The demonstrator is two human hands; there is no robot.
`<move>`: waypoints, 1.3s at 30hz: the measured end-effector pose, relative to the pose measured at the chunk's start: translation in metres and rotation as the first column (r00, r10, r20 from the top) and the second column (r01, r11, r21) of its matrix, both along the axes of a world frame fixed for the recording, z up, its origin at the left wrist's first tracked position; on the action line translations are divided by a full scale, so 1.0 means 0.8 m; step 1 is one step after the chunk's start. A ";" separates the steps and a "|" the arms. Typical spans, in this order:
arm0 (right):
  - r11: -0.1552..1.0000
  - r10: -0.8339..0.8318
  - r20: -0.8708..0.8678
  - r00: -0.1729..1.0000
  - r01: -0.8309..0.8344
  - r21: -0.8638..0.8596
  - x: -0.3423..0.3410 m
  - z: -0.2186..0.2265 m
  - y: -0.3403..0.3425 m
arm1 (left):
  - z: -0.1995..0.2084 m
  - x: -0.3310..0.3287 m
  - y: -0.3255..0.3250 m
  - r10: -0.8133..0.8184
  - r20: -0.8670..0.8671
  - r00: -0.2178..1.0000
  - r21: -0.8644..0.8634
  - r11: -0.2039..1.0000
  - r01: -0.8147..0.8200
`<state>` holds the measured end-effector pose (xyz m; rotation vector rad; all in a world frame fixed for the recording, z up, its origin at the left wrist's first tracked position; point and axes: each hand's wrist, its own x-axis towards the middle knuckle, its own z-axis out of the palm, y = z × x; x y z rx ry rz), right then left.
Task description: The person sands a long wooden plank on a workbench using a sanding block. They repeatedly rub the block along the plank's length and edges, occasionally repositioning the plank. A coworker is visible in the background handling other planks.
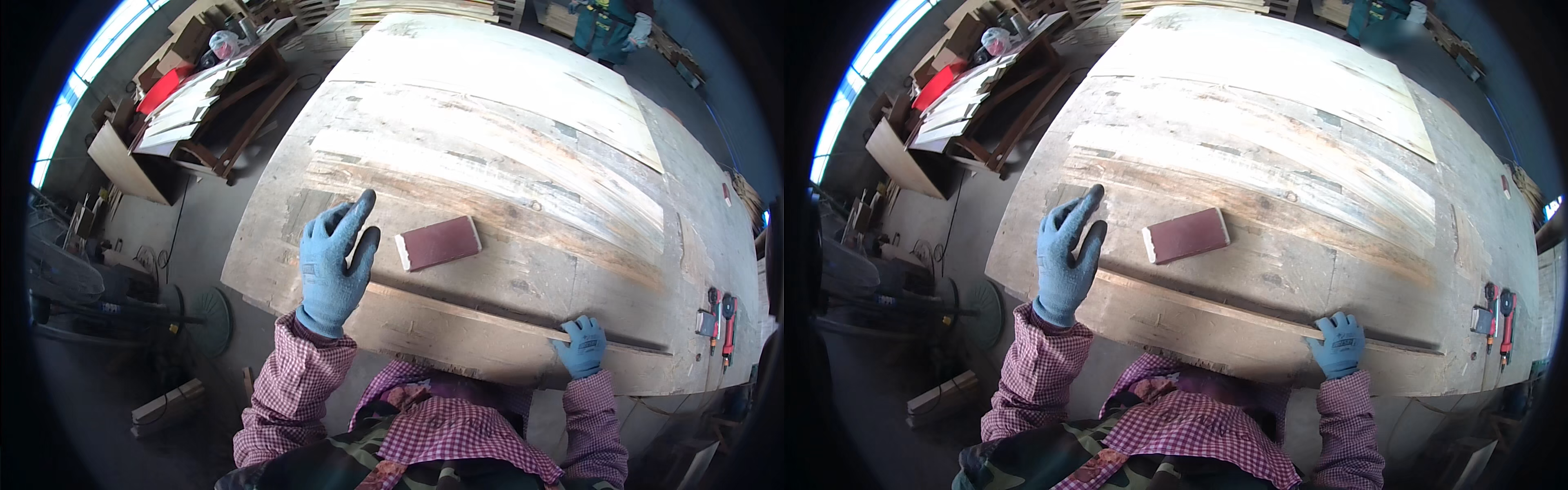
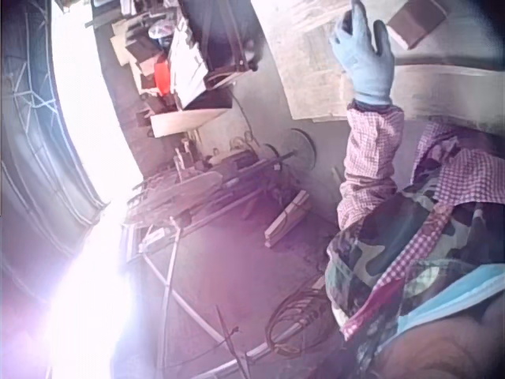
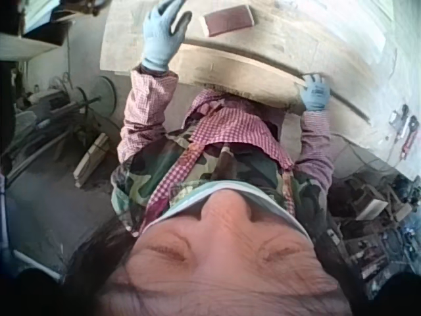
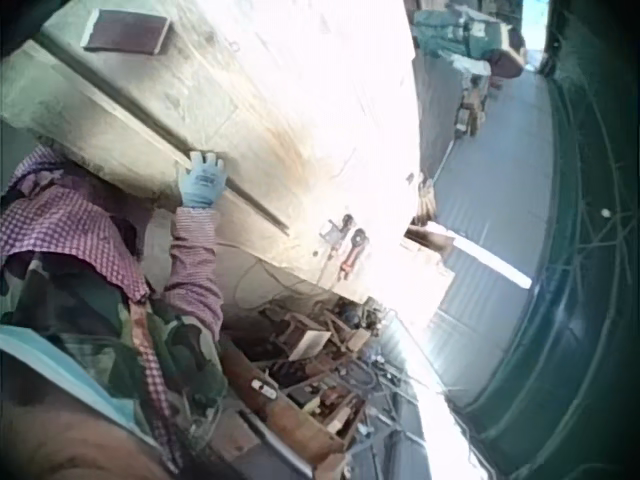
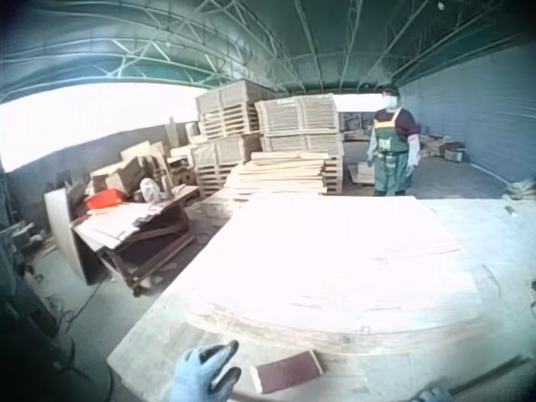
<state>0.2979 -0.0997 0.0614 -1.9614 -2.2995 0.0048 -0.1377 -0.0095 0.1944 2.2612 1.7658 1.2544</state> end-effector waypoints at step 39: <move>0.995 -0.038 0.057 0.998 0.043 -0.090 -0.003 0.007 0.004 | -0.118 -0.127 -0.016 0.136 -0.573 0.808 -0.276 0.896 -0.347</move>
